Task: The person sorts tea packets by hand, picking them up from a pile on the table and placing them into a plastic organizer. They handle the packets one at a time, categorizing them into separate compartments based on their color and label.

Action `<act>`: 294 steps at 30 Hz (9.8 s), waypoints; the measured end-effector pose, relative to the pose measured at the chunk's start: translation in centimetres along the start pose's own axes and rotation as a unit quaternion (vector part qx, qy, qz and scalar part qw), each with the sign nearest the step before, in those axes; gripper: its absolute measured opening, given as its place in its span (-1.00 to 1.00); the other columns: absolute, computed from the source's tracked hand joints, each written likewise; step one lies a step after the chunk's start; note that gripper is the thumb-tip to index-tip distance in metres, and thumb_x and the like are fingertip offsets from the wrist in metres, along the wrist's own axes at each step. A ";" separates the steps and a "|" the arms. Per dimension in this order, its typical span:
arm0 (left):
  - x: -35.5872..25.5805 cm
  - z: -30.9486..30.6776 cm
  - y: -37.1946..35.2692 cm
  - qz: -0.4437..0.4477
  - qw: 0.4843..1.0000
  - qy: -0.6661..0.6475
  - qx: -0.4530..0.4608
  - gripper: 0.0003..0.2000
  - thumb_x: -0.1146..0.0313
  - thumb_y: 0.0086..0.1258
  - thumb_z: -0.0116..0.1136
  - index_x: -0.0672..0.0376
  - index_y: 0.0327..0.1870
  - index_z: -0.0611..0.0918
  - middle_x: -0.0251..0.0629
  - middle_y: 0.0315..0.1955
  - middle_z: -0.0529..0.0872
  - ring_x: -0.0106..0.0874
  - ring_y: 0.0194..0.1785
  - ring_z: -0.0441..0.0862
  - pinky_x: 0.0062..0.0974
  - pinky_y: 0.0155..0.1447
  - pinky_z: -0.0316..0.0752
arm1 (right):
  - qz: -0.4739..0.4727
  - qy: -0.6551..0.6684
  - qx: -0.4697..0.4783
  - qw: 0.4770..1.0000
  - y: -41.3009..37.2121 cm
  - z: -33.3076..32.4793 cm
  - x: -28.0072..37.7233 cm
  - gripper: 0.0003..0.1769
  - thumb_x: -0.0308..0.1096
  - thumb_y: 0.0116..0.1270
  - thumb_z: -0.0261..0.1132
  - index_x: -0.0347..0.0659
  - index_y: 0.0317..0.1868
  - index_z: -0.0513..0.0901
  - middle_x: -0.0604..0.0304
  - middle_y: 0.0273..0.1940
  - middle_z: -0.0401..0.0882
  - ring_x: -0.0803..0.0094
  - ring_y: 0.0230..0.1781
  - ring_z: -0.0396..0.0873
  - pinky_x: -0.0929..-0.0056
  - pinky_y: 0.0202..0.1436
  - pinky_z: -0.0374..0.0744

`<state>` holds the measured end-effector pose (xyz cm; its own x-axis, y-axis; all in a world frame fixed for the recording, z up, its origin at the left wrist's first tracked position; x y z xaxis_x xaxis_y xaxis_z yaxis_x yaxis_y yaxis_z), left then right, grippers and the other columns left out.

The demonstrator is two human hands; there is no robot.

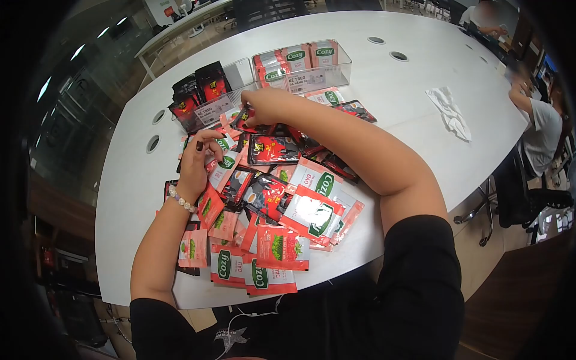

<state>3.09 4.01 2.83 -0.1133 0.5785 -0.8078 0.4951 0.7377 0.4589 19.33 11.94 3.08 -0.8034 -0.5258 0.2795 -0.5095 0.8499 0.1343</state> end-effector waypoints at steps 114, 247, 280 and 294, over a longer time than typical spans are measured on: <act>-0.9 -1.2 0.1 0.040 0.985 0.140 -0.094 -0.70 0.25 0.43 -0.26 0.22 -0.24 0.56 -0.25 -0.67 0.51 -0.37 -0.54 0.49 -0.45 -0.28 0.36 | 0.154 0.150 -0.193 0.957 -0.5 -7.6 -17.9 -0.79 -0.44 0.15 0.24 -0.35 -0.20 0.63 0.15 -0.33 0.63 0.42 -0.33 0.56 0.46 -0.20 0.49; -0.9 -0.4 -1.0 0.143 0.939 0.307 -0.061 -0.55 0.17 0.08 0.17 0.27 -0.04 0.53 -0.10 -0.28 0.53 -0.16 -0.21 0.44 -0.26 -0.03 0.29 | -0.007 0.645 -0.036 0.764 -10.5 -2.6 5.6 -0.76 -0.38 0.35 0.09 -0.33 -0.04 0.40 0.06 -0.32 0.62 0.40 -0.50 0.66 0.53 -0.56 0.60; -4.6 -1.3 -1.2 0.235 0.929 0.227 -0.172 -0.69 0.44 0.22 0.04 0.05 0.02 0.46 -0.48 -0.58 0.53 -0.47 -0.46 0.52 -0.37 -0.02 0.25 | -0.055 0.062 -0.110 0.990 9.0 -2.4 3.5 -0.77 -0.41 0.20 0.19 -0.34 -0.15 0.59 0.00 -0.42 0.61 0.31 -0.36 0.58 0.34 -0.24 0.49; -15.5 -11.0 -1.0 0.353 0.859 -0.148 -0.339 -0.80 0.33 0.37 -0.05 0.14 -0.05 0.43 -0.39 -0.64 0.56 -0.55 -0.59 0.46 -0.50 -0.39 0.37 | -0.277 0.121 0.111 0.947 0.9 1.6 21.4 -0.58 -0.24 0.26 0.25 -0.26 0.07 0.51 -0.04 -0.04 0.54 0.13 0.00 0.51 0.28 0.11 0.43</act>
<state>-5.12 -1.85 18.92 0.2825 0.9258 -0.2513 -0.2768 0.3295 0.9027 1.19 1.35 7.69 -0.3133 -0.8426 0.4381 -0.9058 0.4037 0.1287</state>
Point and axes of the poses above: each hand's wrist, its own y-axis towards the middle knuckle, its own z-axis out of the palm, x = y × z, the point moved 6 cm from there along y, towards the middle knuckle
